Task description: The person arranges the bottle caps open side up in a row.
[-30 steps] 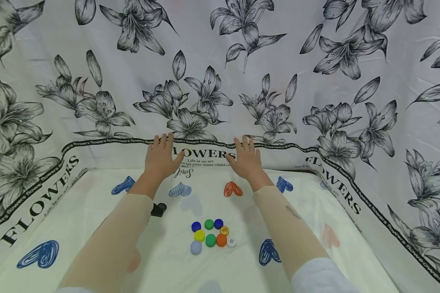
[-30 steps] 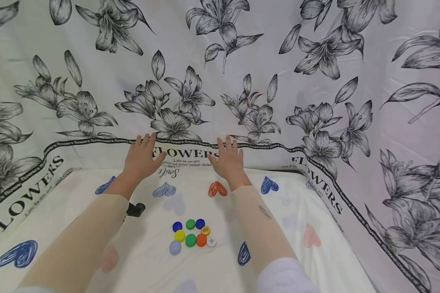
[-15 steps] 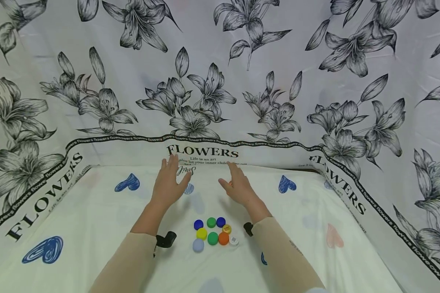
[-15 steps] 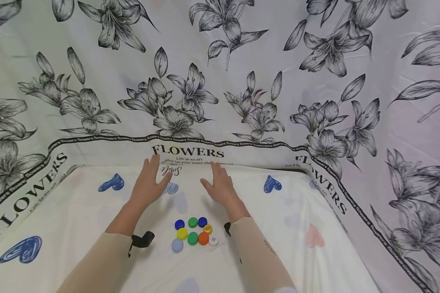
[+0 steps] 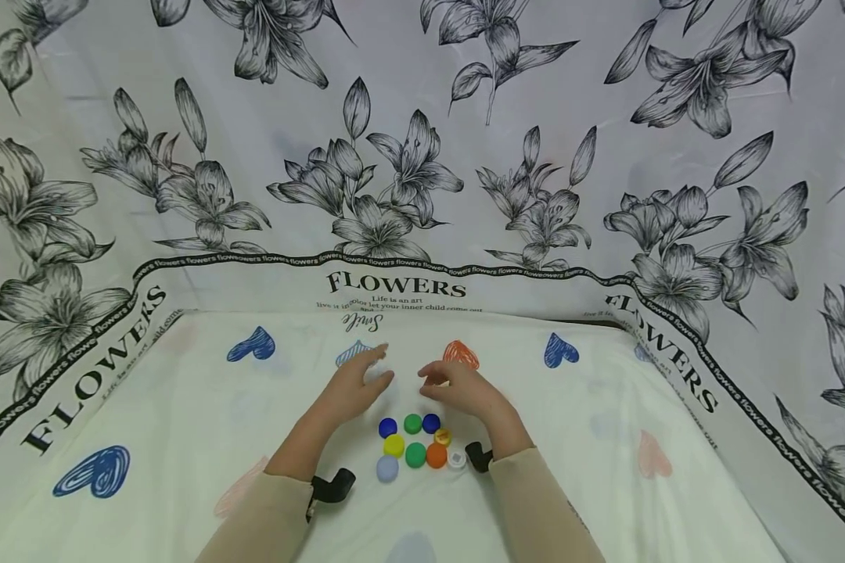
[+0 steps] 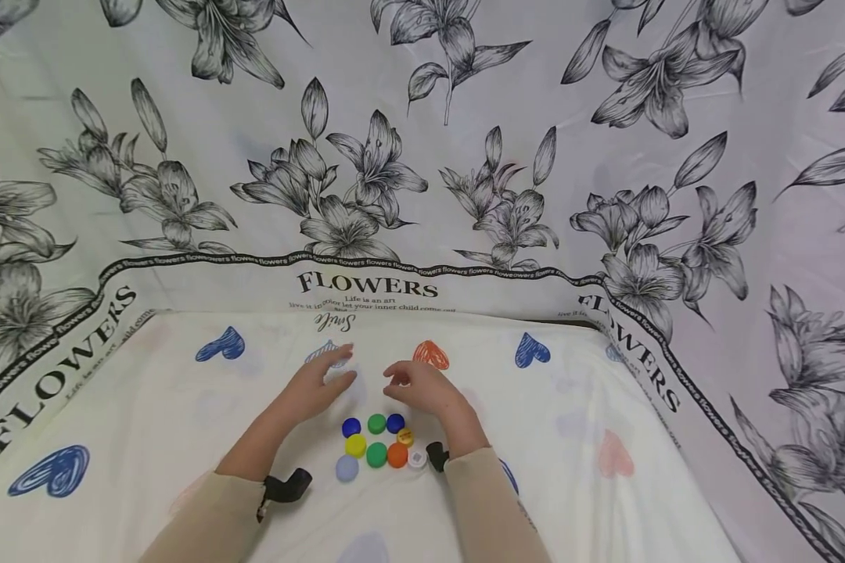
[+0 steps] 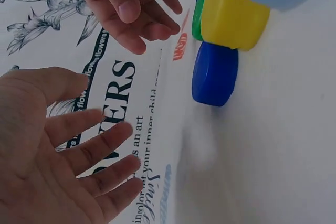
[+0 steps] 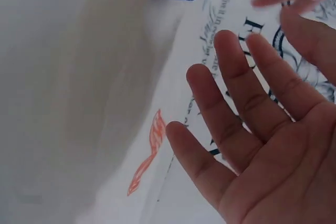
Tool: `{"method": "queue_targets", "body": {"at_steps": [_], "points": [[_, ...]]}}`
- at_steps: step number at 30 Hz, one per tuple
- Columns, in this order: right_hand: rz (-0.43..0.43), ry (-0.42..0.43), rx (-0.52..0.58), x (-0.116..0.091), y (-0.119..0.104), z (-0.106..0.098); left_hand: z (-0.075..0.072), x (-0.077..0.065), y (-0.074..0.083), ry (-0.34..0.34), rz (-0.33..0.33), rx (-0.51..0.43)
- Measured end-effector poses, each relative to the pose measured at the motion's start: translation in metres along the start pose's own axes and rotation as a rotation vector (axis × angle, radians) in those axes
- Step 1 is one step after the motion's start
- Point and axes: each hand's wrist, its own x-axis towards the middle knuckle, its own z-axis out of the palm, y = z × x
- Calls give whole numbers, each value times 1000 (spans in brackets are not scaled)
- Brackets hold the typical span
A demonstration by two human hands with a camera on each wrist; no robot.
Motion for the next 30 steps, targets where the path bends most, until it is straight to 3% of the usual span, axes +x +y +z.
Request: {"method": "queue_targets", "body": {"at_steps": [7,11,15,22,27,30], "points": [[45,-133,-167,-6,-8,11,22,-3,-2,-205,51,53],[28,-137,-298,-7,-10,21,33,-8,4,-243,39,125],[15,-109,-347,-7,-13,27,39,-11,10,-235,3,128],[19,-111,-267,-5,-12,27,36,-9,11,-225,-15,60],[20,-74,-228,-3,-9,26,39,-7,5,-109,-56,-27],[17,-50,-217,-2,-8,26,44,-6,4,-37,-78,-27]]}}
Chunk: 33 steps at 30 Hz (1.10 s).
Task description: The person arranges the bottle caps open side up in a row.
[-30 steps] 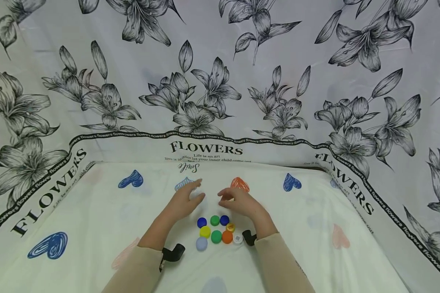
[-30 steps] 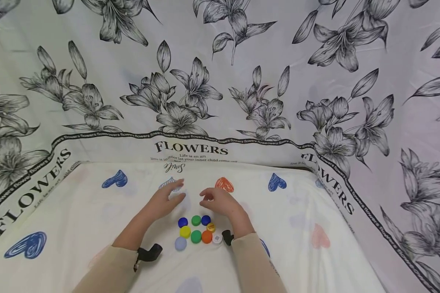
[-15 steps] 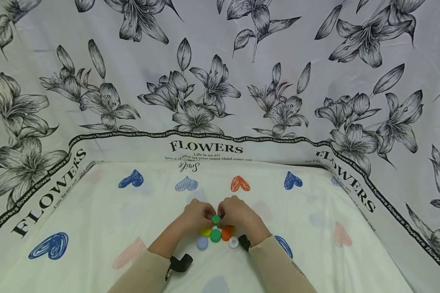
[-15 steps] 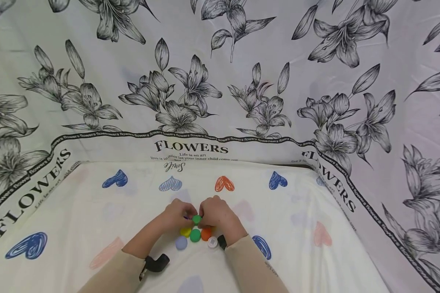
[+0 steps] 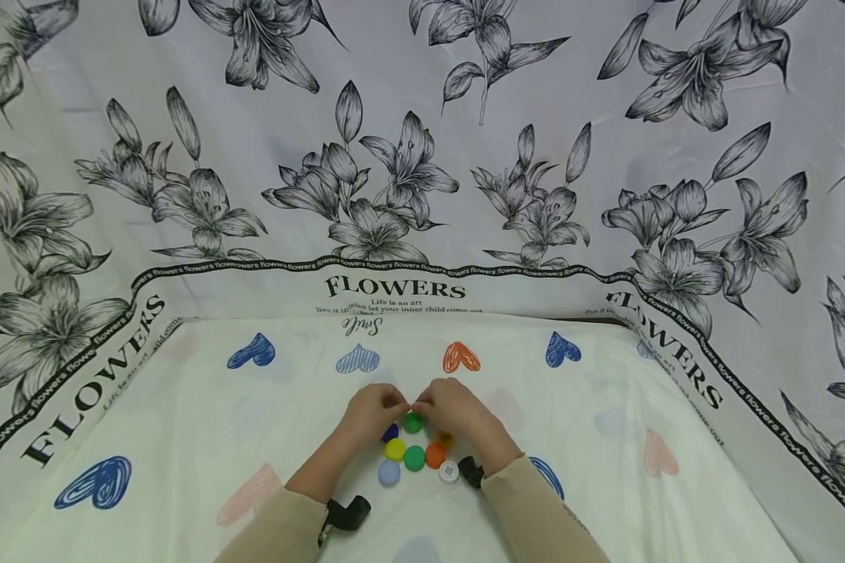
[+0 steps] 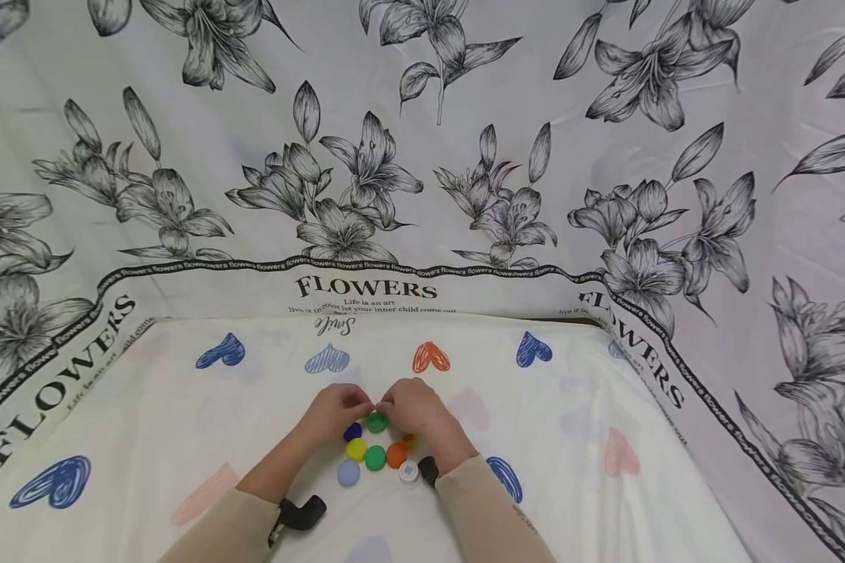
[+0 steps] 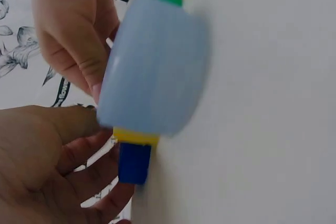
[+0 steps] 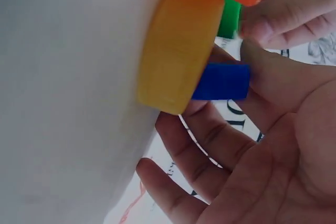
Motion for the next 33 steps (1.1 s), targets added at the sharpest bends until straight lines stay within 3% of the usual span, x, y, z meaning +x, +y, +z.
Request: {"method": "queue_targets", "body": {"at_steps": [5,9,12,14,24,29,33], "points": [[4,8,4,0,1,-3,3,0,2,3,-17,44],[23,-11,-3,-3,0,-11,-4,-1,7,-80,-38,116],[84,-51,-26,-8,0,-17,-7,0,9,-155,-40,169],[123,-70,-45,-11,-1,-19,-6,0,8,-170,-28,190],[241,-40,-151,-26,3,-32,6,-1,5,-74,10,206],[210,-81,-126,-27,7,-33,2,-1,16,-67,17,258],[150,-93,-54,-20,10,-28,6,-1,31,-69,121,357]]}}
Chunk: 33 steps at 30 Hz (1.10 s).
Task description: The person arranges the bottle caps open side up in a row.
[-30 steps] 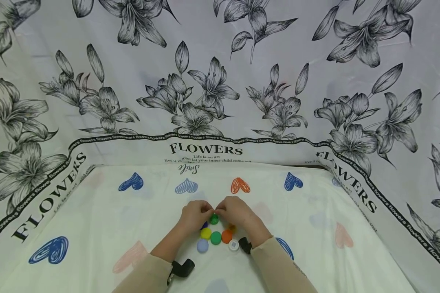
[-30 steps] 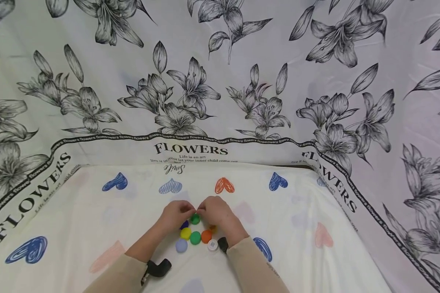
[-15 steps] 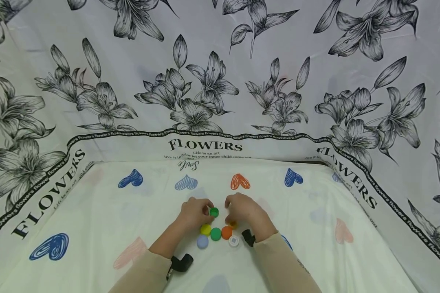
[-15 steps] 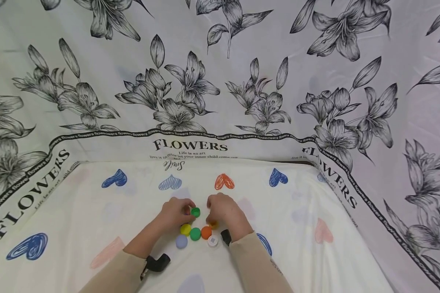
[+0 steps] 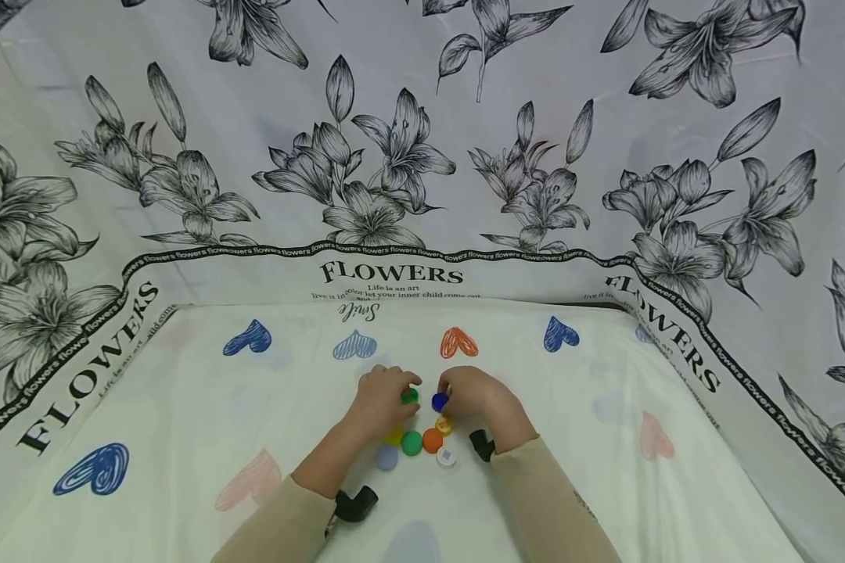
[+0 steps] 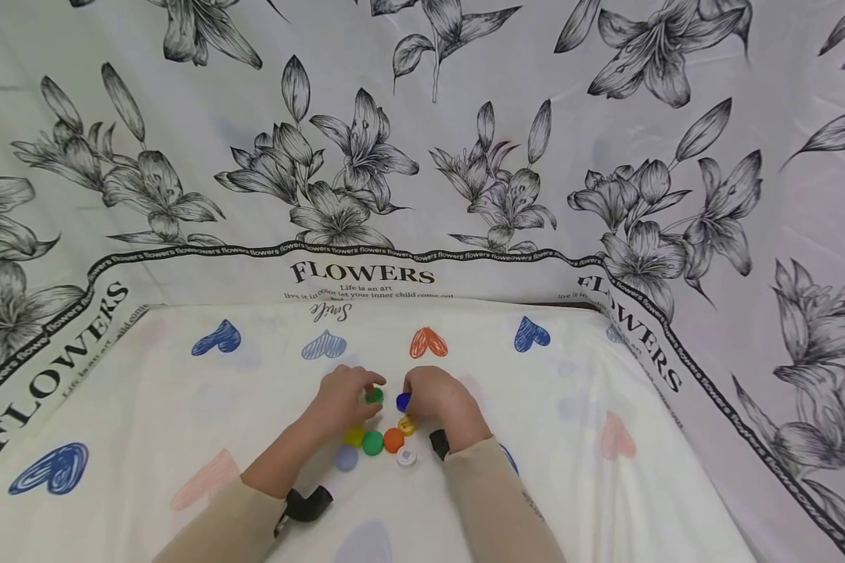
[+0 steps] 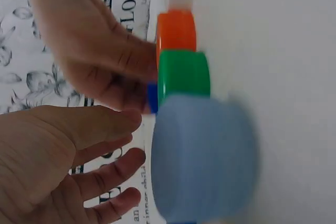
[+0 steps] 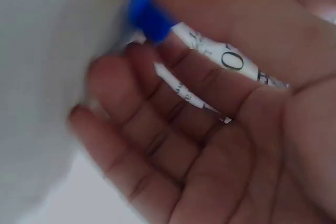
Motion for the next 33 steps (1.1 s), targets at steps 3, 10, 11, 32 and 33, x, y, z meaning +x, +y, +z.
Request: {"method": "queue_targets", "body": {"at_steps": [3,10,11,32,33], "points": [[-80,-9,35,4,-2,1,2,0,5,21,73,21],[-187,24,47,3,-3,-1,5,-4,3,90,73,-72],[-192,31,49,3,-3,-1,4,-5,2,98,83,-81],[-163,-34,424,3,3,-12,4,0,-1,168,102,-257],[-162,-42,420,3,3,-12,4,0,-1,169,97,-256]]}}
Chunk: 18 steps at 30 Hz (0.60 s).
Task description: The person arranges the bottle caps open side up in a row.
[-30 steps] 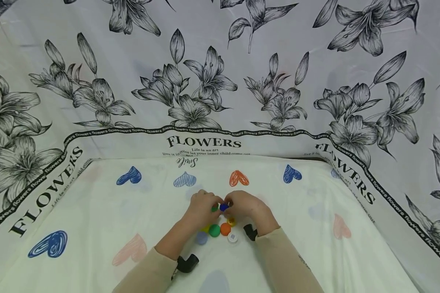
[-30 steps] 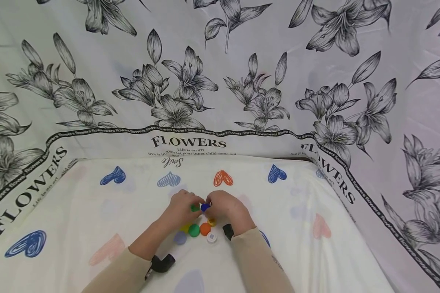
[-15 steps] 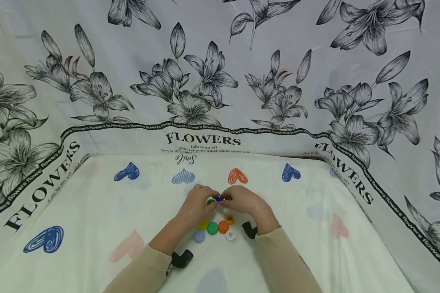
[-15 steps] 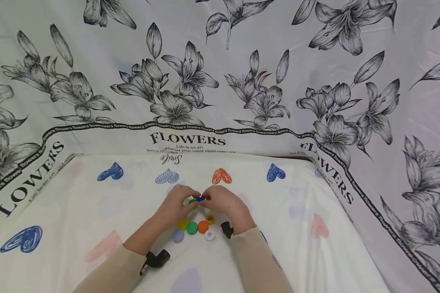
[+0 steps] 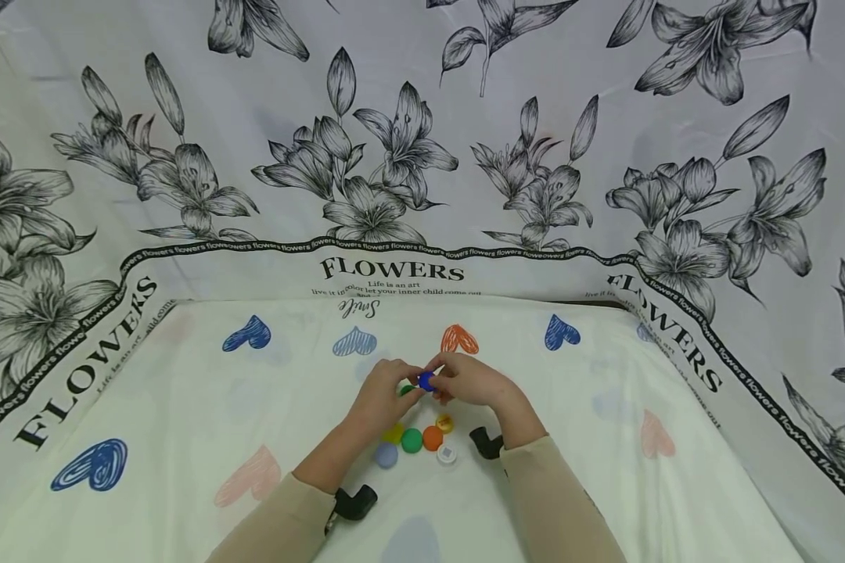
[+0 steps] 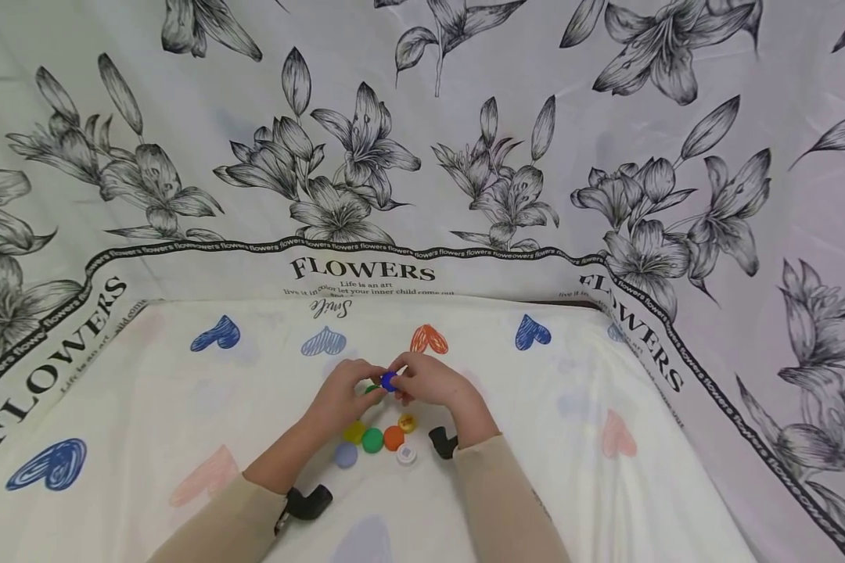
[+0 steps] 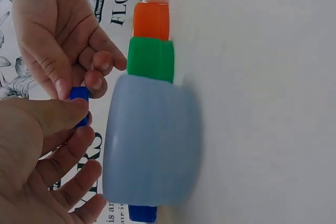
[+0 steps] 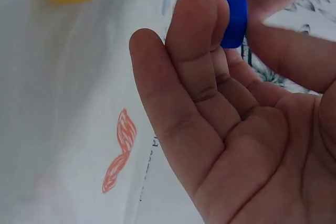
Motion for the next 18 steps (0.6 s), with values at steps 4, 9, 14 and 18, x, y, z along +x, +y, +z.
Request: {"method": "queue_targets", "body": {"at_steps": [4,9,14,18], "points": [[-12,0,-67,1,2,1,2,-1,0,-1,-8,11],[-41,49,-148,3,3,3,3,-3,1,32,-8,-14],[-25,90,-142,4,0,4,0,-4,3,97,-76,-92],[24,133,-51,5,0,5,0,-3,3,95,-127,-108]]}}
